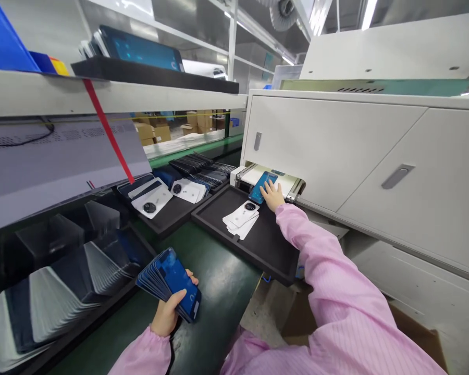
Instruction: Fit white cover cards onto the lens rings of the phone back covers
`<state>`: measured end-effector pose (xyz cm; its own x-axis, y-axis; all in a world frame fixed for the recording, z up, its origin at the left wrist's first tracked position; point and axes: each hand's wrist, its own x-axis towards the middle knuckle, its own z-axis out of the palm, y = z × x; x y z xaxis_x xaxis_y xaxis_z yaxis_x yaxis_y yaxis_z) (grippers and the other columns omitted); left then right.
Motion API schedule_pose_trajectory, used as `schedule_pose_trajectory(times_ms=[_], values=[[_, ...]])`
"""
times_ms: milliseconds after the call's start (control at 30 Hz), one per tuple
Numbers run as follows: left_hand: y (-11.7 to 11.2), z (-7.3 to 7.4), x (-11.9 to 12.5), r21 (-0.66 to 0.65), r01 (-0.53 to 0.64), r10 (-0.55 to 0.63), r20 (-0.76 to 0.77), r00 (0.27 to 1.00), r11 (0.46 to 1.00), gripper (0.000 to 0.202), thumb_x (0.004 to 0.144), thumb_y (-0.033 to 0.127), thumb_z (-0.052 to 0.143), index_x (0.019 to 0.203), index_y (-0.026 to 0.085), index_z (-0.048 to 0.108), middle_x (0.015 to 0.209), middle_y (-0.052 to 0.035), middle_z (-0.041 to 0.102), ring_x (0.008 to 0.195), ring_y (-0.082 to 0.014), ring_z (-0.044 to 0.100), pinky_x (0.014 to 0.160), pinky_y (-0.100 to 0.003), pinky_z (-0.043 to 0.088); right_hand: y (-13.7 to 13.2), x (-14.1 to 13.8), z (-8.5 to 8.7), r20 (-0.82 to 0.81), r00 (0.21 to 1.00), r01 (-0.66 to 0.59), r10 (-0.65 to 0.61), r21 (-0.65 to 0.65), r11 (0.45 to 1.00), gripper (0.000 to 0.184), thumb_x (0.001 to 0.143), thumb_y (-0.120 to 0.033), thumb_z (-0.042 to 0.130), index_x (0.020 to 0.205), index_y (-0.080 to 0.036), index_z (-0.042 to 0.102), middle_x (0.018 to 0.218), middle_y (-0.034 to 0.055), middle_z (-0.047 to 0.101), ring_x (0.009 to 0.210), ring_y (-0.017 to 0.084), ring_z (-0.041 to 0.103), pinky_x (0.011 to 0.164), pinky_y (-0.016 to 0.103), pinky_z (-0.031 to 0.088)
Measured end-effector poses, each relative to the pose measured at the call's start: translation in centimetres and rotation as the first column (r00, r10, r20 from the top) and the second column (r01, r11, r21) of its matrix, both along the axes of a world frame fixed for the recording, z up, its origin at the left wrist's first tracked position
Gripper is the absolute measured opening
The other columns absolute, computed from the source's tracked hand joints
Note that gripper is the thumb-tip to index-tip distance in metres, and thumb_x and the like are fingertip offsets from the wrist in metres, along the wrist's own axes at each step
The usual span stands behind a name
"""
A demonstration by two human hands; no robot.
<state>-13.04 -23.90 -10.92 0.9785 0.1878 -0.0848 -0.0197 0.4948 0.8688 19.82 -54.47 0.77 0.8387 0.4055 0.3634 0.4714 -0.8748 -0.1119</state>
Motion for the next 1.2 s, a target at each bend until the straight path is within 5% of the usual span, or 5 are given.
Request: schedule_pose_trajectory(times_ms=[300,567,767,967,1200], values=[[-0.2,0.2,0.2,0.028,0.012,-0.013,0.024,1.000,1.000,0.045,0.070,0.037,0.068,0.109,0.018,0.061,0.097,-0.0104,0.068,0.094,-0.0294,0.066,0.089,-0.048,0.051,5.7,-7.8,1.7,0.151,0.981,-0.160,0.120,0.283,0.946,0.040,0.098,-0.036,0.030,0.096,-0.013,0.062,0.080,0.0100,0.067,0.077,0.022,0.064,0.074,0.036,0.050],[-0.7,0.5,-0.7,0.509,-0.177,0.147,0.100,0.984,0.842,0.057,0.071,0.040,0.073,0.122,0.021,0.054,0.129,-0.0111,0.057,0.125,-0.0291,0.051,0.113,-0.050,0.030,16.8,-25.4,-3.6,-0.121,0.661,-0.536,0.740,0.614,0.579,0.036,0.093,-0.031,0.047,0.126,-0.021,0.053,0.121,0.0113,0.060,0.110,0.023,0.059,0.093,0.038,0.051],[-1.0,1.0,-1.0,0.604,-0.184,0.119,0.147,0.982,0.775,0.054,0.076,0.046,0.067,0.121,0.019,0.055,0.118,-0.0113,0.063,0.116,-0.0280,0.058,0.108,-0.051,0.037,16.6,-26.3,-5.2,-0.183,0.509,-0.472,0.841,0.758,0.450,0.045,0.091,-0.039,0.051,0.134,-0.027,0.048,0.132,0.0106,0.049,0.104,0.021,0.060,0.090,0.038,0.052],[0.0,2.0,-1.9,0.678,-0.247,0.066,0.282,0.957,0.693,0.086,0.060,0.038,0.081,0.135,0.019,0.043,0.133,-0.0164,0.051,0.126,-0.0346,0.048,0.110,-0.057,0.030,16.9,-25.1,-5.0,-0.064,0.330,-0.530,0.942,0.813,0.241,0.138,0.043,-0.046,0.090,0.149,-0.034,0.002,0.152,0.0151,0.018,0.136,0.032,0.034,0.110,0.050,0.033],[0.0,0.1,-2.9,0.617,-0.139,0.022,0.193,0.981,0.774,0.067,0.058,0.038,0.083,0.119,0.023,0.060,0.125,-0.0144,0.058,0.120,-0.0384,0.053,0.105,-0.049,0.042,19.2,-26.9,-7.7,0.009,0.259,-0.452,0.966,0.885,0.112,0.140,0.050,-0.041,0.089,0.148,-0.032,-0.011,0.145,0.0145,0.034,0.135,0.026,0.039,0.112,0.045,0.030]])
